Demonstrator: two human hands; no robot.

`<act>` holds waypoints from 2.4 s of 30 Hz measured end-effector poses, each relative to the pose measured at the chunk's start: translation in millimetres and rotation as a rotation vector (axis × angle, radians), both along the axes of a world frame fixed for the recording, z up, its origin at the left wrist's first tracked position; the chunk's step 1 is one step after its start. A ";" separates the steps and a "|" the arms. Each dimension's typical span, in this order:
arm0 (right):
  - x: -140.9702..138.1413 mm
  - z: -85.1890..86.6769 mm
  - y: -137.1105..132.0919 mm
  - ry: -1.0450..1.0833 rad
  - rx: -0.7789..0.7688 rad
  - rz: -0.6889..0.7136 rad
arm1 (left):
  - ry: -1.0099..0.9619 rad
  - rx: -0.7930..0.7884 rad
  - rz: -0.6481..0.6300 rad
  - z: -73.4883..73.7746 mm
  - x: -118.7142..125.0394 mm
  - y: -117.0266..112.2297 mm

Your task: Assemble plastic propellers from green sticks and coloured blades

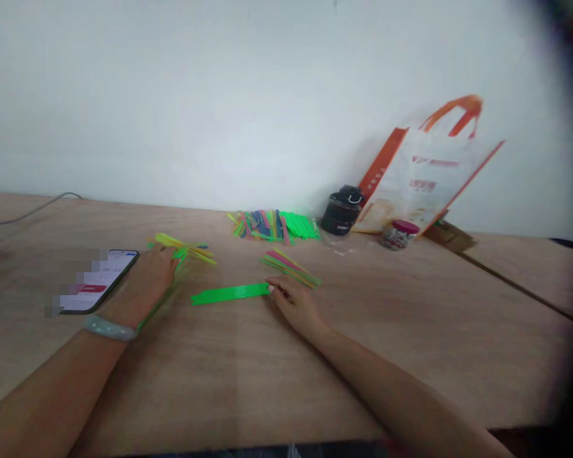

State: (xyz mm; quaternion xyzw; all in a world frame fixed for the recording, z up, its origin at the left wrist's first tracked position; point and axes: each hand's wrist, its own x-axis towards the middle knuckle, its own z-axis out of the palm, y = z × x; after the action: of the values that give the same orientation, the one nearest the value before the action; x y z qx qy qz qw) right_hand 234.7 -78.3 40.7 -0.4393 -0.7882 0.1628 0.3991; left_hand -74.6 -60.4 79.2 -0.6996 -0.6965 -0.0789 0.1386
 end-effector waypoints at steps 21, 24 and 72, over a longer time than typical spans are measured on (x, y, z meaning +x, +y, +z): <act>6.8 -3.3 8.8 0.003 0.018 -0.047 | -0.100 0.026 -0.010 -2.0 0.2 0.8; 9.2 -4.8 11.3 0.002 0.020 -0.054 | -0.096 0.021 -0.004 -4.4 -4.0 2.6; 28.9 2.3 32.0 -0.663 0.065 -0.351 | -0.044 0.063 -0.866 -37.7 112.8 -34.6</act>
State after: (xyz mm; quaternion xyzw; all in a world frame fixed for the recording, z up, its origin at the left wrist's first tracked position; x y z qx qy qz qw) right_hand 263.6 -46.3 43.0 -0.5837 -0.7920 -0.0845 0.1579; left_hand 38.3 -95.0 41.4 -0.9208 -0.3388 -0.1660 0.0992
